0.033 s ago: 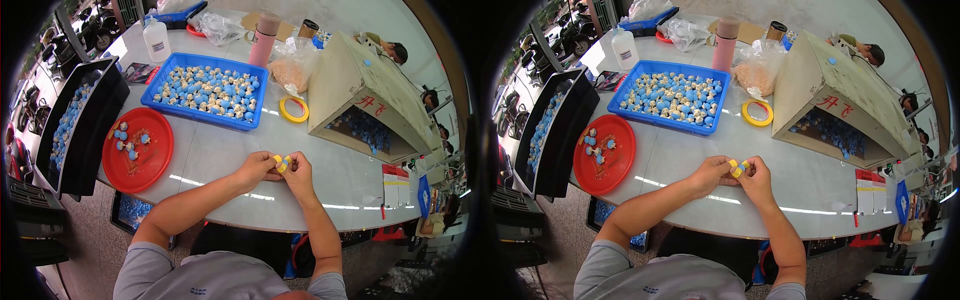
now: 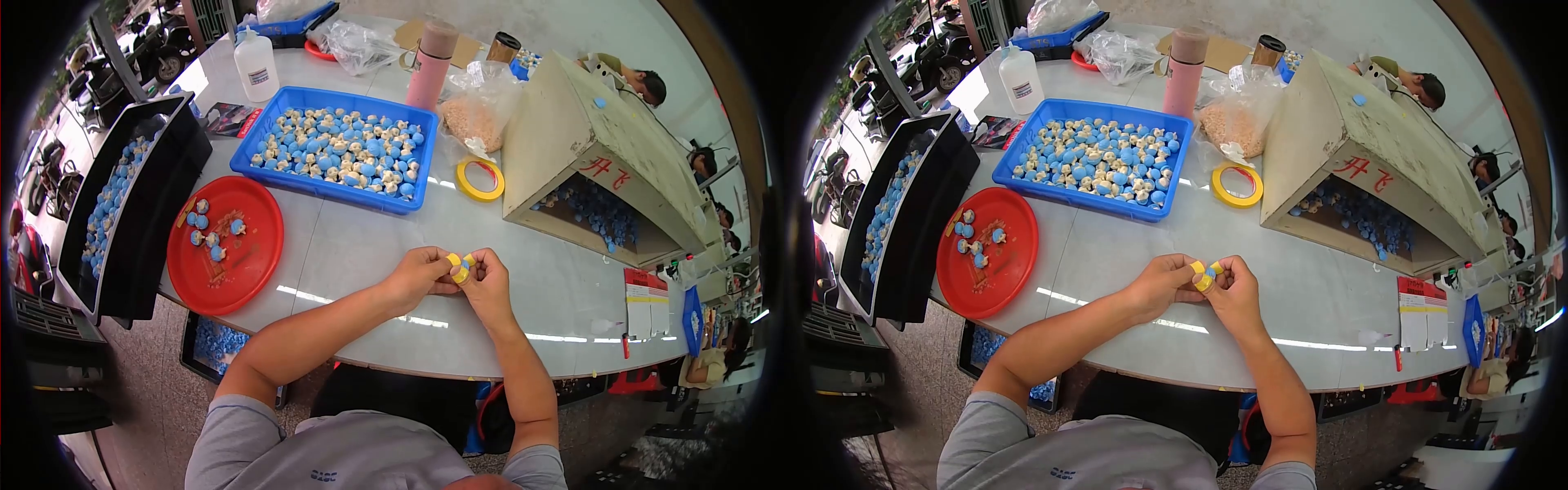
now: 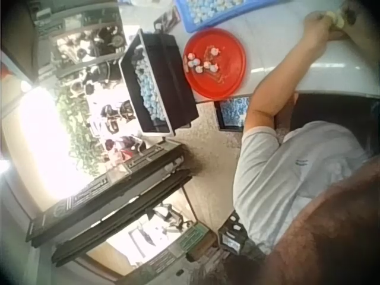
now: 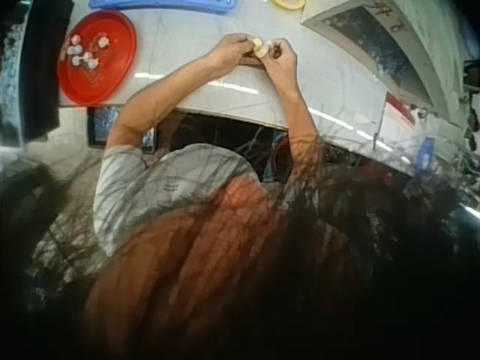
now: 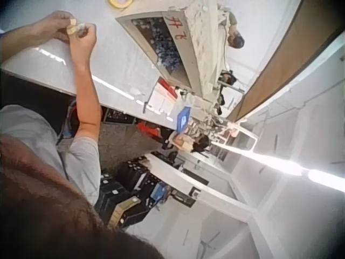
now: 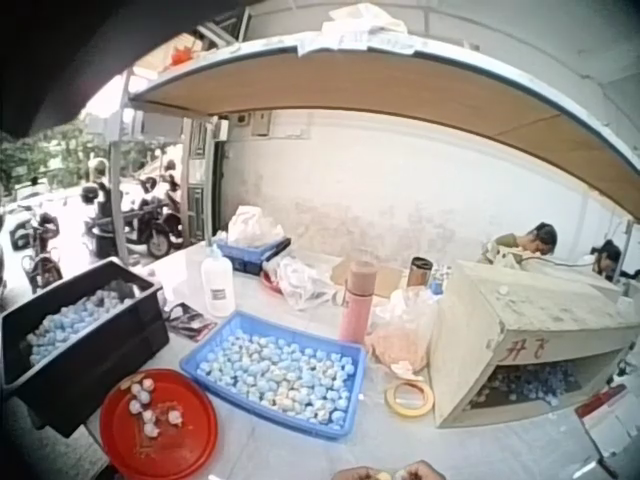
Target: The person assembles small plastic toy parts by connecting blue and yellow components, then applies a liquid from a small bottle to the pieces.
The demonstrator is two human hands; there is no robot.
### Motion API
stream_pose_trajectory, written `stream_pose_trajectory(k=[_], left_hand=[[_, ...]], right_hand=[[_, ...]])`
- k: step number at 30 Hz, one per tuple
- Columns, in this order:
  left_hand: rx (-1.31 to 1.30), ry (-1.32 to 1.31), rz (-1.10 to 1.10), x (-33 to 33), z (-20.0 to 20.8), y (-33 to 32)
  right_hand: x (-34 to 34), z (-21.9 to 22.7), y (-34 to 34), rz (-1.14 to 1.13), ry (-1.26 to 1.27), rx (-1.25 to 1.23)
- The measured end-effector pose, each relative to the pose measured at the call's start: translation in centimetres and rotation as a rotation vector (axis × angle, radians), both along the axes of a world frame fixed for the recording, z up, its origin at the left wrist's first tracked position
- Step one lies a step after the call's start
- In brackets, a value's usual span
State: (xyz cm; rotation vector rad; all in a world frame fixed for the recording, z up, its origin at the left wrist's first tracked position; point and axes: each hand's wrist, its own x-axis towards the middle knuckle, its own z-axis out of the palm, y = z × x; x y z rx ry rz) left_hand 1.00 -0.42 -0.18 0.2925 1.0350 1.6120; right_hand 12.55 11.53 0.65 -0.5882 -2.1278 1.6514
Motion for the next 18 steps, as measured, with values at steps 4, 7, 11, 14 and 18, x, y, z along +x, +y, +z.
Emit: stream_pose_trajectory(k=[4,7,11,14,18], left_hand=[[0.012,-0.013,0.03,0.0,0.1,0.2],[-0.005,0.092,0.041,0.6,0.5,0.2],[-0.004,0.106,0.083,0.9,0.2,0.1],[-0.003,0.118,0.103,1.1,0.0,0.2],[0.003,0.156,0.131,1.5,-0.3,0.5]], right_hand=[[-0.3,-0.5,-0.1,-0.05,0.098,-0.156],[-0.2,-0.3,0.1,-0.056,-0.024,-0.066],[-0.3,-0.4,-0.5,-0.093,0.003,-0.095],[-0.5,-0.7,-1.0,-0.114,0.039,-0.115],[-0.3,-1.0,-1.6,-0.131,0.096,-0.151]])
